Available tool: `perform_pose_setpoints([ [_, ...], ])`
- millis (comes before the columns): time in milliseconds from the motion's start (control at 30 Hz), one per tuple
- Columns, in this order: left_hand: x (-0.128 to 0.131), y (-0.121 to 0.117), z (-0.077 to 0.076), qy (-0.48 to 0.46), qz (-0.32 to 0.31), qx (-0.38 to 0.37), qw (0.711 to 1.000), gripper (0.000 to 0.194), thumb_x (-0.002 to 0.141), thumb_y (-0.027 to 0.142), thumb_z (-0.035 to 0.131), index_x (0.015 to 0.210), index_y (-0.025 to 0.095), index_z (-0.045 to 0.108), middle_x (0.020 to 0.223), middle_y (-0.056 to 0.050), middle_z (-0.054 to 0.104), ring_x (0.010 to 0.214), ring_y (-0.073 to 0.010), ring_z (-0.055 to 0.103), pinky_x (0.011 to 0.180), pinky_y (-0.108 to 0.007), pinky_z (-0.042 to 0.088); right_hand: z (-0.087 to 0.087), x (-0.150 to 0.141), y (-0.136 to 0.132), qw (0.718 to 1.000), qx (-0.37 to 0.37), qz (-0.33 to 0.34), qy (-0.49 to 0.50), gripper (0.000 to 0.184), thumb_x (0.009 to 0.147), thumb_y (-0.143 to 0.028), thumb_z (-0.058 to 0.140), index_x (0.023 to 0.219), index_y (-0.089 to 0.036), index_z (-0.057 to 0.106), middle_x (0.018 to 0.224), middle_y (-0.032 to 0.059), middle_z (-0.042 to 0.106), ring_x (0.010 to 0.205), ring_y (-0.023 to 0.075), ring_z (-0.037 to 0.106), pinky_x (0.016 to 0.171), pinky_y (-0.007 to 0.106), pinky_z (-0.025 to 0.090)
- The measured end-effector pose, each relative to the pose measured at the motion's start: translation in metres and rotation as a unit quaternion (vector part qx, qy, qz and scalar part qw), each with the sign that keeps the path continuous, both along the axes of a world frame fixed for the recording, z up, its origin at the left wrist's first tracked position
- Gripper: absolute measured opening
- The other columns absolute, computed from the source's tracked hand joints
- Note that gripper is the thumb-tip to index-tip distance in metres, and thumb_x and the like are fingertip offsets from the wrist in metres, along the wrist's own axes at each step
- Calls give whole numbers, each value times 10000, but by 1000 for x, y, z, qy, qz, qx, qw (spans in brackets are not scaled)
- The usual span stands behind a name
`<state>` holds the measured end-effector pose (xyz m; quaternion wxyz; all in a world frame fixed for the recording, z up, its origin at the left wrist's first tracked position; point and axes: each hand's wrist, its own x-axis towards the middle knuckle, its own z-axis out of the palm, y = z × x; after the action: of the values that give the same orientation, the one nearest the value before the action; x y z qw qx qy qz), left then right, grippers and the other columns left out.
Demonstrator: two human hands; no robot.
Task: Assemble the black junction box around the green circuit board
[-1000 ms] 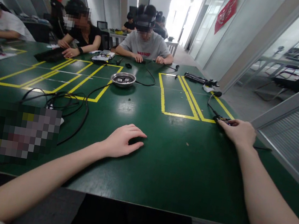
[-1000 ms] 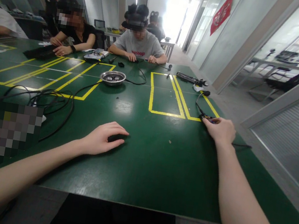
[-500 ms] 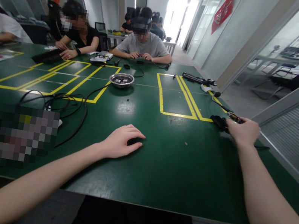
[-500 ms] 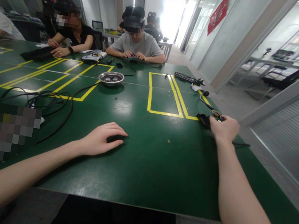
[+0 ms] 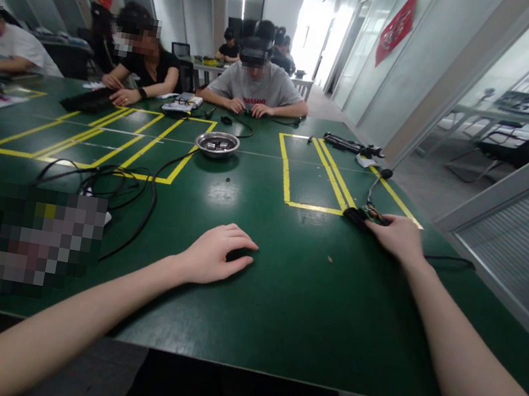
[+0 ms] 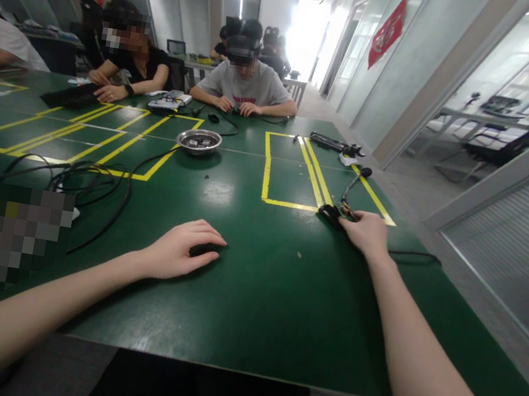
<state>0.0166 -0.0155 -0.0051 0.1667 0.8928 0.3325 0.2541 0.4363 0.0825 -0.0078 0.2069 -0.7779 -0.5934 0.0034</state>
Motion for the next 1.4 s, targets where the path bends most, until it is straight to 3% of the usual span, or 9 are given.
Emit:
perform_pose_setpoints([
  [100, 0, 0, 0, -1, 5, -2, 1000, 217, 989, 291, 617, 1153, 205, 731, 1144, -78, 774, 1085, -241, 688, 973, -415, 563, -1, -30, -2, 997, -44, 49, 42, 312, 842, -402, 702, 907, -118, 812, 741, 93, 741, 675, 229, 657, 585, 287, 418],
  [267, 0, -1, -1, -4, 8, 1, 1000, 232, 991, 293, 604, 1172, 207, 722, 1147, -83, 770, 1078, -239, 689, 991, -428, 561, 1, -80, -20, 962, -25, 262, 70, 239, 838, -376, 676, 869, -162, 779, 797, 60, 736, 761, 231, 659, 653, 290, 440],
  [433, 1, -2, 5, -18, 16, 42, 999, 379, 960, 352, 645, 1311, 208, 654, 1251, -129, 710, 1135, -270, 666, 999, -447, 557, 8, -127, -59, 836, -49, 535, 113, 177, 880, -299, 642, 777, -173, 711, 797, 36, 668, 704, 167, 617, 671, 274, 452],
  [567, 4, -5, 10, -15, -71, 75, 995, 444, 873, 528, 744, 1157, 192, 692, 1144, -128, 708, 1051, -272, 665, 942, -419, 550, 8, -155, -85, 769, -72, 619, 142, 88, 872, -238, 676, 823, -181, 722, 822, 27, 656, 718, 161, 625, 688, 274, 476],
  [667, 6, -8, 10, 14, -107, 66, 992, 381, 889, 542, 724, 987, 176, 682, 951, -90, 703, 892, -226, 657, 801, -344, 535, 7, -163, -92, 772, -71, 618, 129, 44, 851, -219, 712, 865, -186, 737, 839, 26, 667, 732, 165, 635, 696, 276, 485],
  [867, 5, -9, 6, 18, -73, 28, 997, 286, 938, 462, 654, 976, 178, 656, 822, -33, 660, 701, -153, 623, 616, -260, 449, 5, -162, -92, 798, -61, 593, 91, 158, 792, -201, 771, 950, -189, 761, 926, 30, 690, 775, 168, 666, 704, 275, 501],
  [1000, 2, -6, 6, 18, -42, 32, 998, 258, 931, 438, 647, 984, 186, 664, 842, -34, 681, 704, -148, 640, 621, -250, 451, 4, -162, -92, 821, -29, 565, 77, 479, 768, -316, 816, 1226, -202, 731, 1152, 91, 689, 1026, 257, 683, 910, 385, 558],
  [1167, -3, 3, 3, 24, 9, 36, 999, 239, 912, 413, 672, 989, 187, 667, 887, -33, 704, 711, -148, 653, 623, -244, 460, -2, -163, -88, 859, 9, 511, 19, 910, 715, -521, 846, 1499, -169, 547, 1415, 201, 583, 1245, 388, 559, 1063, 593, 480],
  [1400, -6, 11, -3, 74, 41, 20, 996, 263, 896, 420, 722, 1043, 204, 691, 965, -27, 716, 749, -160, 680, 663, -254, 503, -12, -171, -92, 874, 20, 485, 11, 875, 734, -561, 817, 1501, -239, 546, 1413, 175, 564, 1290, 403, 497, 1067, 620, 435],
])
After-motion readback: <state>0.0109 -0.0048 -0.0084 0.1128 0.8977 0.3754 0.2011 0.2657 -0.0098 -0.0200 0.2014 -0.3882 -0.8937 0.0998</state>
